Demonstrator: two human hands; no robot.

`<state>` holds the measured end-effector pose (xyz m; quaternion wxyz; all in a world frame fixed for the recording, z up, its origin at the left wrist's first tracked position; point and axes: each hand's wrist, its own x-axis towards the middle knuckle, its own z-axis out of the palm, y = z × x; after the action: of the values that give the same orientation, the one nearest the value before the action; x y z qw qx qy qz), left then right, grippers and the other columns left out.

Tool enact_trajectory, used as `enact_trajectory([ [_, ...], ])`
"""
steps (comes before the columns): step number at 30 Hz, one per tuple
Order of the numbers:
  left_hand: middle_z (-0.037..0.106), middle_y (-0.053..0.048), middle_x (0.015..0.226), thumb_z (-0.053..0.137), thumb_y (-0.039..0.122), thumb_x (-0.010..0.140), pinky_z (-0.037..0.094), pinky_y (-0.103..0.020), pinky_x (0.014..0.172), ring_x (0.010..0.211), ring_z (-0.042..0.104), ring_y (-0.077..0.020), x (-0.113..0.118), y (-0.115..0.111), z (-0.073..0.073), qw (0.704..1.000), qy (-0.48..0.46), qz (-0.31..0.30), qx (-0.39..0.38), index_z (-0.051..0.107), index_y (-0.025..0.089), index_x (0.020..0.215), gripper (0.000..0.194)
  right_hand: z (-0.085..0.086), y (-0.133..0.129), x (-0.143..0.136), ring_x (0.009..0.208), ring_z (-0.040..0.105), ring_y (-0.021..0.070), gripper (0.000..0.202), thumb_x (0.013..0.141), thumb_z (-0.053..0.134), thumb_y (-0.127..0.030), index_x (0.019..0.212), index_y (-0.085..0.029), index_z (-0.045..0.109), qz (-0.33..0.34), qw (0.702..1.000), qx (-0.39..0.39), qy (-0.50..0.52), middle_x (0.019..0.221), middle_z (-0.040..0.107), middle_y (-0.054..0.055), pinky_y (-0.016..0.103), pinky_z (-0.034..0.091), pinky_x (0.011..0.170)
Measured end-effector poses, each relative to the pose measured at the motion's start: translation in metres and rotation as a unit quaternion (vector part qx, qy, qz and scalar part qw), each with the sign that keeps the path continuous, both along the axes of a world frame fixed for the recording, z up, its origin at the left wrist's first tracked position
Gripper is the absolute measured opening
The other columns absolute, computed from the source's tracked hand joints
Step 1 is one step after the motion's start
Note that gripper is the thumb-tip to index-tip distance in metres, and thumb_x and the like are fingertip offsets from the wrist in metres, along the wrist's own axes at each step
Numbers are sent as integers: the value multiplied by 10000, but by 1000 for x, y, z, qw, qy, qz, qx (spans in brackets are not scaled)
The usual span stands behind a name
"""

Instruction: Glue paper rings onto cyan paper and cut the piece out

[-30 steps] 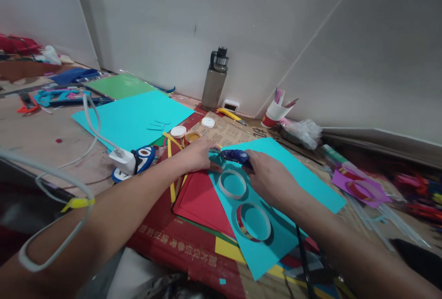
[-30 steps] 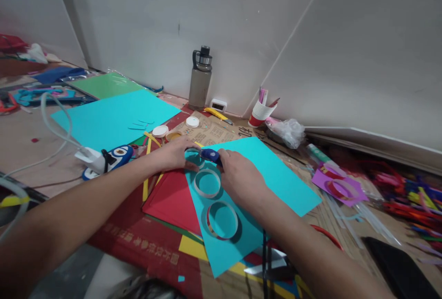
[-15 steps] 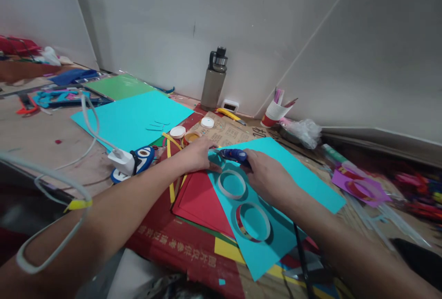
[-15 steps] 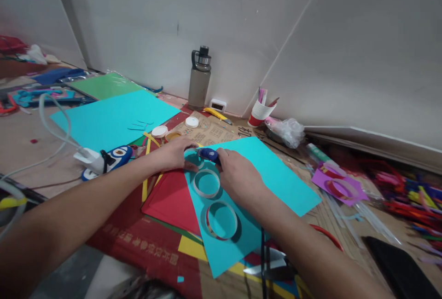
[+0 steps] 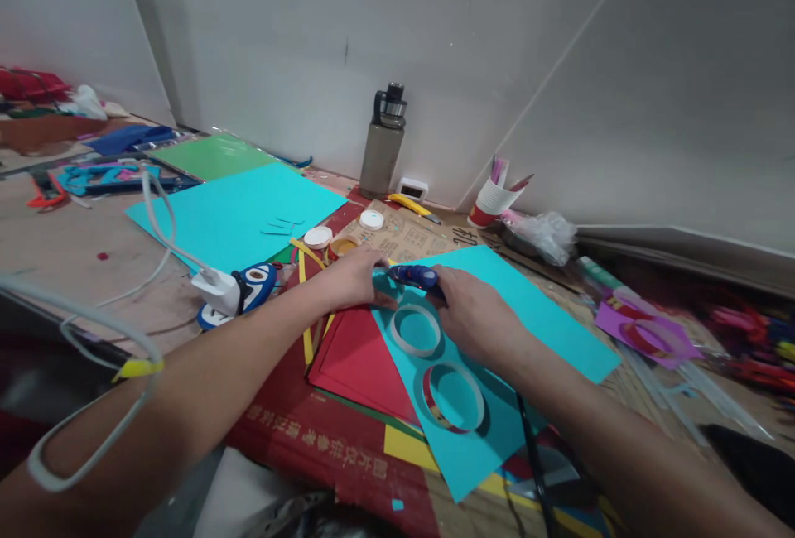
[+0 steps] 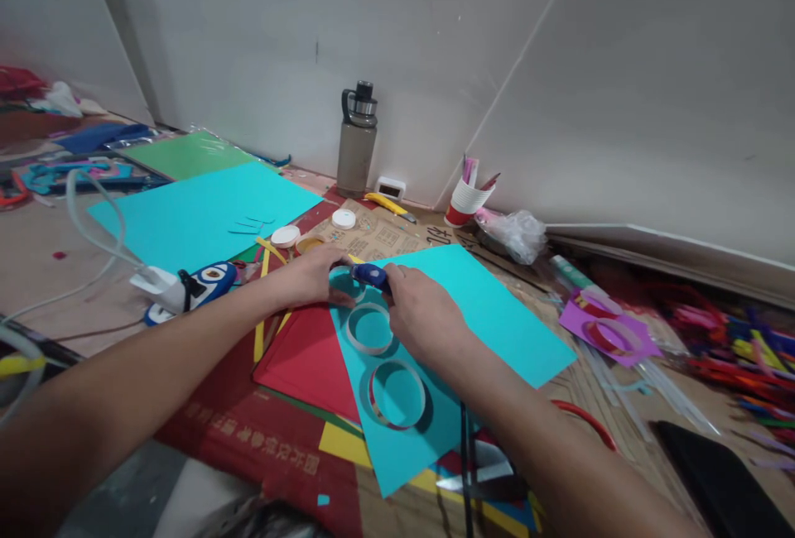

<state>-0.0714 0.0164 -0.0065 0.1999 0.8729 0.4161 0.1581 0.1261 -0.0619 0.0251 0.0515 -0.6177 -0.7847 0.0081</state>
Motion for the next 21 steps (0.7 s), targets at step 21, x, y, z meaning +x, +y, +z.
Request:
enact_trajectory([
  [21, 628, -83, 998, 762, 520, 613, 446, -324, 808, 935, 560, -233, 0, -2, 5, 1000, 24, 14, 2, 671, 168, 957, 501, -1, -5, 5, 849, 593, 203, 138, 891, 447, -166, 979, -182, 552, -11, 1000, -1, -3, 974, 655, 89, 276, 332, 656],
])
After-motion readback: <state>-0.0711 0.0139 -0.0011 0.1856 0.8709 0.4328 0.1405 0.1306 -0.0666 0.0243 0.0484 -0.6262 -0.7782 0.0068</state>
